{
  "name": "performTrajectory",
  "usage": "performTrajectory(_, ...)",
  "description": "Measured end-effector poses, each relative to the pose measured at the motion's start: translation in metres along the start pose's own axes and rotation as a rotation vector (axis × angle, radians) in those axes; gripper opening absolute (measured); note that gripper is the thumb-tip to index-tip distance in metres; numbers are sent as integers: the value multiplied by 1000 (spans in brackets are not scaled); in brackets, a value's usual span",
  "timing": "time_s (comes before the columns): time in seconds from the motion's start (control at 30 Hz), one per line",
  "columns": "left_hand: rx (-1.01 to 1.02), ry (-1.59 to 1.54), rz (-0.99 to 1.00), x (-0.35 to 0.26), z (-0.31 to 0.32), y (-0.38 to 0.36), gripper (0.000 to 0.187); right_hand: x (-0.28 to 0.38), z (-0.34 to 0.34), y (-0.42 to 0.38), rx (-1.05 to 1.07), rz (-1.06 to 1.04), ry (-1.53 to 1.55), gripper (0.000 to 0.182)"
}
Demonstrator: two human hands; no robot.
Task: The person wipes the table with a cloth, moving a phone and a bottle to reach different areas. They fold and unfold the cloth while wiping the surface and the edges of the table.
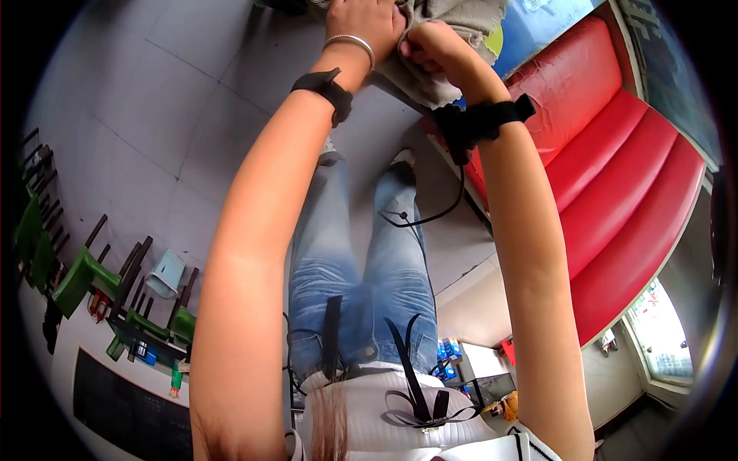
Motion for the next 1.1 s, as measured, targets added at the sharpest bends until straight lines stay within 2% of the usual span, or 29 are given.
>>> performTrajectory(0.1,11,-93,178,17,-7,-2,46,7,11,0,52,66,35,18)
performTrajectory(0.2,-7,-150,197,23,-9,0,46,16,12,-1,50,141,73,19)
performTrajectory(0.23,-30,-167,196,24,-8,0,47,16,12,-3,50,96,88,20)
performTrajectory(0.47,-9,-168,158,28,-14,9,47,23,12,8,87,125,110,19)
performTrajectory(0.57,-60,-156,154,32,-7,9,48,32,13,10,85,111,170,20)
performTrajectory(0.67,-72,-129,112,47,-5,18,50,45,15,19,82,88,107,19)
performTrajectory(0.8,-59,-62,61,55,-11,19,53,61,22,17,77,88,195,20)
performTrajectory(0.83,-34,-61,45,58,-12,19,54,63,24,19,5,47,118,19)
performTrajectory(1.03,12,-30,-25,61,-14,21,56,70,26,17,79,48,215,16)
performTrajectory(1.1,-1,1,7,68,-13,22,56,73,27,15,81,27,211,15)
Point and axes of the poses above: each hand's wrist, its own y-axis towards the middle knuckle, its own z-axis out of the palm, x = y × z, the point moved 1 cm from there along y, towards the middle knuckle, and after that the axes turned 13 degrees about z, right-handed, at the moved point
